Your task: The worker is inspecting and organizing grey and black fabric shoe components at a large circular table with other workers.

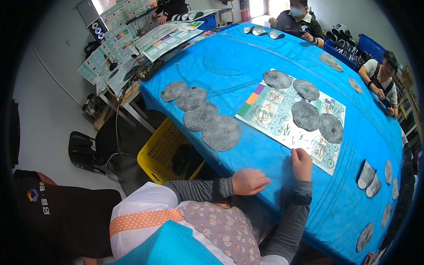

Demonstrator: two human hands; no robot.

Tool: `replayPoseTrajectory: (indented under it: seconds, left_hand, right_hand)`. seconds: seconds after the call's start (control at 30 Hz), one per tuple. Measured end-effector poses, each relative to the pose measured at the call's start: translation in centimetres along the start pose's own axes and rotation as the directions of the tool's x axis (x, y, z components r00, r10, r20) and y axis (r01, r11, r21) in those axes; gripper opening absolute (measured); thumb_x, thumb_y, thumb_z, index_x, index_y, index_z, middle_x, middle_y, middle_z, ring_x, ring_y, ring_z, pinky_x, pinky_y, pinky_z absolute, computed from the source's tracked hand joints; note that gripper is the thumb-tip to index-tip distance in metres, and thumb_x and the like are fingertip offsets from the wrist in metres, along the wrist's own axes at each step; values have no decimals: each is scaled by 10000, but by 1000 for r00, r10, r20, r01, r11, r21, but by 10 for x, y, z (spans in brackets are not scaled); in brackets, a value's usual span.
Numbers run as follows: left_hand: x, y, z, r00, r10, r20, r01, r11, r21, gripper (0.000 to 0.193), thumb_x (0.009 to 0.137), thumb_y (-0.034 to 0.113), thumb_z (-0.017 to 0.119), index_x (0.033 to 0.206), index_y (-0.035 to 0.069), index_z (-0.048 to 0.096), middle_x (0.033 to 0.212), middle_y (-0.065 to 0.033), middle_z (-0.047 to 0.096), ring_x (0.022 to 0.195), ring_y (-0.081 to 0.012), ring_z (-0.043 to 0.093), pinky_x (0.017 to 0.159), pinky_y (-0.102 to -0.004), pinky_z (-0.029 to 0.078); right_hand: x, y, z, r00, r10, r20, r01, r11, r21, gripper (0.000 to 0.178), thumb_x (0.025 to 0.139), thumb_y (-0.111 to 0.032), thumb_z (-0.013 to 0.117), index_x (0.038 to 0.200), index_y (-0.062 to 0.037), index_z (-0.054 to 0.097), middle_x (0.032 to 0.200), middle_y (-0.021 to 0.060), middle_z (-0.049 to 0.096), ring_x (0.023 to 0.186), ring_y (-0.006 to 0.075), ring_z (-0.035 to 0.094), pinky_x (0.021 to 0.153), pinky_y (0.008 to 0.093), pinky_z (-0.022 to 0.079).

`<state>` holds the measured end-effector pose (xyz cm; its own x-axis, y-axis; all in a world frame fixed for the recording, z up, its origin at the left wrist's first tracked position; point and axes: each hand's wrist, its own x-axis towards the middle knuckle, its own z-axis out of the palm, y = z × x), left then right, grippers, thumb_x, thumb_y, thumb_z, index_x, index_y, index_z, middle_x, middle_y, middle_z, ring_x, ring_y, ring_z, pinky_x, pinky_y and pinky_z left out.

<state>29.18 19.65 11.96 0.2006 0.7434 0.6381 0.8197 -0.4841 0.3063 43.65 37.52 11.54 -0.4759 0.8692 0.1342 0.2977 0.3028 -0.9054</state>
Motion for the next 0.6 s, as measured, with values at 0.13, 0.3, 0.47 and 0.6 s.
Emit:
replayPoseTrajectory:
  seconds: [0.13,0.3,0.47,0.6]
  left_hand:
    - [0,0,2,1000,-2,4,2,1000,-14,78,798,125,607,848,70,583,685,-50,500,627,-213,526,540,-328,436]
    - [0,0,3,1000,-7,-6,7,1000,-12,81,790,126,622,851,79,595,676,-48,497,620,-221,524,529,-338,428]
    - [1,1,1,1000,-26,14,26,1000,-8,84,787,127,626,847,76,596,667,-51,509,620,-222,533,534,-336,433]
    - [2,1,1,1000,-7,-11,7,999,-31,83,787,129,626,845,78,596,675,-53,519,623,-226,541,532,-336,436]
  right_hand:
    - [-1,-2,-1,1000,-6,-9,6,1000,3,237,879,-211,573,806,13,602,625,41,589,581,90,526,555,235,410]
    - [-1,-3,-1,1000,6,6,-6,1000,7,236,877,-209,575,802,13,597,632,43,591,587,91,526,559,235,409]
    - [-1,-2,-1,1000,-6,6,6,1000,-2,232,875,-200,578,794,16,594,629,45,589,591,87,527,559,234,408]
    - [-1,-3,-2,1000,-7,8,7,1000,0,224,873,-191,578,803,20,597,632,53,595,588,99,538,560,243,414]
